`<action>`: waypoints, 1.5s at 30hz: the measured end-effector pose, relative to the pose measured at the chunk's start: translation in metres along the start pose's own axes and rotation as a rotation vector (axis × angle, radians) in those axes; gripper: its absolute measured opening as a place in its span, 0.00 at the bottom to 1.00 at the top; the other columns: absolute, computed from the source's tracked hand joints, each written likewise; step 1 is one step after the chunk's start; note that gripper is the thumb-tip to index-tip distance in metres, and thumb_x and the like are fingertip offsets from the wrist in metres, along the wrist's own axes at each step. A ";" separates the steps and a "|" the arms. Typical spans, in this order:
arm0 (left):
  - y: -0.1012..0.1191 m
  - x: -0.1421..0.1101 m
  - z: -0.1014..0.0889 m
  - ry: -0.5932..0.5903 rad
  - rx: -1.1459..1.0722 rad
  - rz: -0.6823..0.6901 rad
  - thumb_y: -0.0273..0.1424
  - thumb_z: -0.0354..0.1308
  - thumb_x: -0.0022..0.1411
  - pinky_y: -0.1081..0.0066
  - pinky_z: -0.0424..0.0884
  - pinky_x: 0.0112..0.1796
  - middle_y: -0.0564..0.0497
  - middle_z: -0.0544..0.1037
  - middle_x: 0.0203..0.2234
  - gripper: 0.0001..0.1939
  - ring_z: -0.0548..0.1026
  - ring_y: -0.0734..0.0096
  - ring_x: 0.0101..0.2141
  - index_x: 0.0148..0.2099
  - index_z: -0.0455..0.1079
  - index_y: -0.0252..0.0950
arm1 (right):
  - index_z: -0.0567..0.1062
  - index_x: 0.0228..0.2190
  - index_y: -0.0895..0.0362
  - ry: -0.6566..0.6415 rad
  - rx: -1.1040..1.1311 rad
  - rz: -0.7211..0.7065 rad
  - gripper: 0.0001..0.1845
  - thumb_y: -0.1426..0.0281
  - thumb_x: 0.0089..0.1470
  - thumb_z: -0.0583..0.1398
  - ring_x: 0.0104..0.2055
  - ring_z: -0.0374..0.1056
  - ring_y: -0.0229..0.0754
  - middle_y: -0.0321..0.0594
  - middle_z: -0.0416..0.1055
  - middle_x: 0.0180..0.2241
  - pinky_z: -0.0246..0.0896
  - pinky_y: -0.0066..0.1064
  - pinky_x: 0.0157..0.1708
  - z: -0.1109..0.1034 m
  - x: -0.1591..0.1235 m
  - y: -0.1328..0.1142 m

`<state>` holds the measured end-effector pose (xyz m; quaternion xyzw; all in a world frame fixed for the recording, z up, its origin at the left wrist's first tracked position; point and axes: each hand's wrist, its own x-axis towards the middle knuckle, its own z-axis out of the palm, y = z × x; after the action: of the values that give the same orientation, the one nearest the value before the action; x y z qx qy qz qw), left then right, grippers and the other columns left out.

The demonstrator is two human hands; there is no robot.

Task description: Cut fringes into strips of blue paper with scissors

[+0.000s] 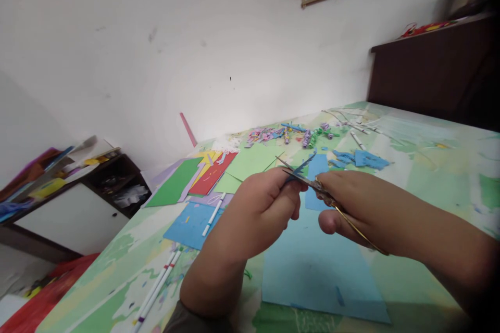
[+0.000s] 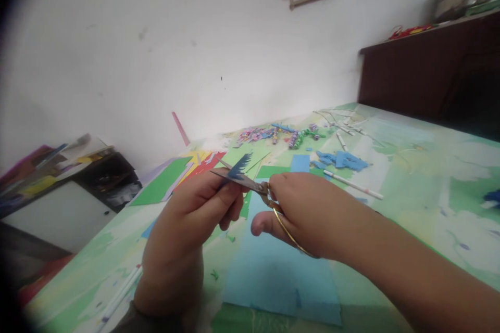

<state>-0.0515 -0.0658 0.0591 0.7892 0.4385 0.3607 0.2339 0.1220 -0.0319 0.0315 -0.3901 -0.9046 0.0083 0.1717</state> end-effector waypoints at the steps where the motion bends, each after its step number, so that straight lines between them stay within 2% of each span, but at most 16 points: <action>1: 0.000 0.000 -0.001 -0.005 0.003 0.002 0.22 0.44 0.58 0.79 0.59 0.21 0.60 0.65 0.15 0.13 0.62 0.84 0.17 0.23 0.60 0.35 | 0.62 0.23 0.55 -0.002 0.003 -0.012 0.24 0.47 0.51 0.46 0.21 0.58 0.40 0.38 0.63 0.20 0.46 0.29 0.20 0.001 0.000 0.000; 6: 0.001 -0.001 -0.004 0.011 -0.047 -0.040 0.22 0.46 0.57 0.80 0.59 0.20 0.60 0.65 0.14 0.11 0.62 0.84 0.16 0.23 0.62 0.35 | 0.64 0.23 0.55 -0.008 -0.056 0.026 0.26 0.46 0.51 0.45 0.22 0.62 0.44 0.42 0.65 0.21 0.47 0.30 0.20 0.004 0.003 -0.001; 10: -0.002 -0.002 -0.006 0.000 -0.229 -0.123 0.22 0.47 0.55 0.81 0.57 0.17 0.61 0.65 0.13 0.08 0.60 0.84 0.15 0.28 0.65 0.35 | 0.63 0.21 0.55 0.007 -0.109 0.036 0.28 0.44 0.50 0.44 0.21 0.62 0.45 0.42 0.65 0.19 0.46 0.30 0.19 0.007 0.004 -0.002; 14: -0.010 -0.001 -0.009 -0.090 -0.478 -0.160 0.29 0.49 0.58 0.82 0.54 0.15 0.60 0.64 0.11 0.08 0.57 0.86 0.12 0.28 0.66 0.34 | 0.63 0.22 0.55 0.102 -0.110 -0.023 0.27 0.44 0.49 0.46 0.23 0.63 0.45 0.40 0.64 0.19 0.48 0.31 0.21 0.011 0.003 0.000; 18: -0.016 0.002 -0.011 -0.199 -0.670 -0.160 0.34 0.52 0.58 0.82 0.53 0.14 0.59 0.65 0.11 0.10 0.58 0.85 0.11 0.29 0.67 0.34 | 0.62 0.22 0.55 0.098 -0.004 -0.051 0.29 0.41 0.47 0.45 0.22 0.61 0.42 0.39 0.64 0.20 0.48 0.29 0.21 0.013 0.004 0.004; 22: -0.015 0.003 -0.011 -0.168 -0.620 -0.165 0.32 0.51 0.59 0.81 0.55 0.15 0.57 0.69 0.14 0.09 0.61 0.84 0.13 0.29 0.66 0.34 | 0.63 0.24 0.55 0.107 0.039 -0.030 0.29 0.41 0.44 0.48 0.22 0.57 0.39 0.38 0.64 0.22 0.46 0.28 0.20 0.011 0.004 0.008; 26: -0.012 0.003 -0.009 -0.162 -0.522 -0.126 0.32 0.50 0.59 0.80 0.52 0.16 0.54 0.72 0.18 0.06 0.57 0.85 0.14 0.33 0.64 0.34 | 0.59 0.21 0.54 0.146 -0.013 0.026 0.28 0.41 0.45 0.48 0.20 0.54 0.38 0.37 0.61 0.19 0.43 0.28 0.18 0.006 0.004 0.008; 30: -0.012 0.004 -0.007 -0.169 -0.544 -0.147 0.28 0.49 0.59 0.80 0.53 0.18 0.55 0.72 0.18 0.03 0.59 0.84 0.16 0.35 0.62 0.35 | 0.58 0.19 0.54 0.093 0.008 0.075 0.27 0.41 0.44 0.49 0.18 0.53 0.37 0.36 0.60 0.18 0.42 0.27 0.17 -0.001 0.005 0.006; 35: -0.014 0.006 -0.006 -0.100 -0.600 -0.139 0.28 0.49 0.58 0.80 0.56 0.17 0.55 0.71 0.17 0.06 0.61 0.84 0.15 0.32 0.65 0.33 | 0.60 0.21 0.54 0.049 0.052 0.070 0.25 0.44 0.47 0.49 0.19 0.54 0.38 0.36 0.61 0.19 0.44 0.28 0.18 -0.001 0.004 0.007; 40: -0.014 0.008 -0.004 -0.085 -0.583 -0.160 0.29 0.52 0.57 0.80 0.61 0.19 0.54 0.75 0.21 0.06 0.66 0.84 0.16 0.31 0.69 0.33 | 0.62 0.23 0.54 0.011 0.097 0.053 0.23 0.46 0.48 0.49 0.20 0.55 0.38 0.34 0.61 0.20 0.45 0.28 0.19 0.000 -0.001 0.009; 45: -0.013 0.009 -0.002 -0.021 -0.508 -0.180 0.29 0.51 0.58 0.82 0.57 0.17 0.57 0.72 0.17 0.08 0.64 0.85 0.15 0.29 0.68 0.33 | 0.62 0.23 0.54 -0.005 0.071 0.084 0.23 0.46 0.47 0.50 0.21 0.55 0.38 0.36 0.62 0.21 0.45 0.28 0.20 -0.001 -0.002 0.008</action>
<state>-0.0564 -0.0519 0.0544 0.6667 0.4000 0.4288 0.4600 0.1292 -0.0274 0.0312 -0.4211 -0.8871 0.0484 0.1825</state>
